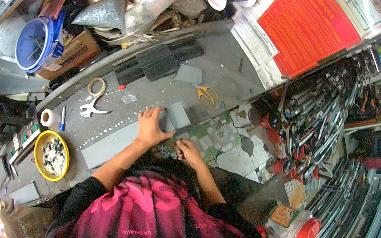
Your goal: The person repeatedly picks small black components from a yellow bowl and places them into holes on a gray rectangular board. They occasionally adjust the board and handle a thin wire, then return to placing components. The workspace contains tools and materials on a cluttered table.
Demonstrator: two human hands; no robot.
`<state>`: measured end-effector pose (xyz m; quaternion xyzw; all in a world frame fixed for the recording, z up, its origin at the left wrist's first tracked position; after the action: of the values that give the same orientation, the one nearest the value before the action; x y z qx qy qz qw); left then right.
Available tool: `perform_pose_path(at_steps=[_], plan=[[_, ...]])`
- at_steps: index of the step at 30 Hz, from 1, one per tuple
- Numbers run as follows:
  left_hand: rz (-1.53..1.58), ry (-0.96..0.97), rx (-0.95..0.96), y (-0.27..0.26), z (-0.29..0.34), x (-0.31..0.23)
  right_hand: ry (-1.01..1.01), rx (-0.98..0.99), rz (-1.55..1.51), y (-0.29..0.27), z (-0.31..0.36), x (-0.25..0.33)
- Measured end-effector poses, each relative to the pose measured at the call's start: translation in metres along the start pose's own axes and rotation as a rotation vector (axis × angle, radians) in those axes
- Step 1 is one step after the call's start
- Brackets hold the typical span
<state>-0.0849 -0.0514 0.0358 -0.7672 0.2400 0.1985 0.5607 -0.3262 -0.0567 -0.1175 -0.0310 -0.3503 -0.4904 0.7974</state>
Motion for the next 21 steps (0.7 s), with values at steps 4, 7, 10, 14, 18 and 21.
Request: perform_pose_path(at_steps=[4,7,10,14,18,21], plan=[[-0.151,-0.053,0.103,0.029,-0.007,0.026,-0.007,-0.173,0.486,0.006,0.015,-0.010],[-0.157,-0.016,0.056,0.036,-0.003,0.031,0.090,-0.236,0.688,0.000,0.016,-0.013],[-0.120,-0.014,-0.032,0.028,0.006,0.033,0.014,-0.287,0.642,0.000,0.013,-0.013],[-0.034,0.016,-0.212,-0.001,0.038,0.034,-0.145,-0.405,0.536,0.019,0.003,-0.005],[0.227,-0.225,0.003,-0.032,0.104,0.036,-0.086,-0.252,0.352,0.051,-0.008,0.004],[0.707,-0.524,0.168,-0.045,0.153,0.027,-0.070,-0.059,0.511,0.076,-0.007,0.012]])
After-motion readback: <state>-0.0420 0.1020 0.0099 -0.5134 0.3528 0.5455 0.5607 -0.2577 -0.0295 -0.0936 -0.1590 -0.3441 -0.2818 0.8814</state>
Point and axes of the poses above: each hand's wrist, its own z-axis away from the middle knuckle, its own y-axis out of the palm, x = y × z, the point moved 3 cm from there along -z, towards the middle knuckle, and after that the axes turned 14 degrees about y, right-handed, at the moved point
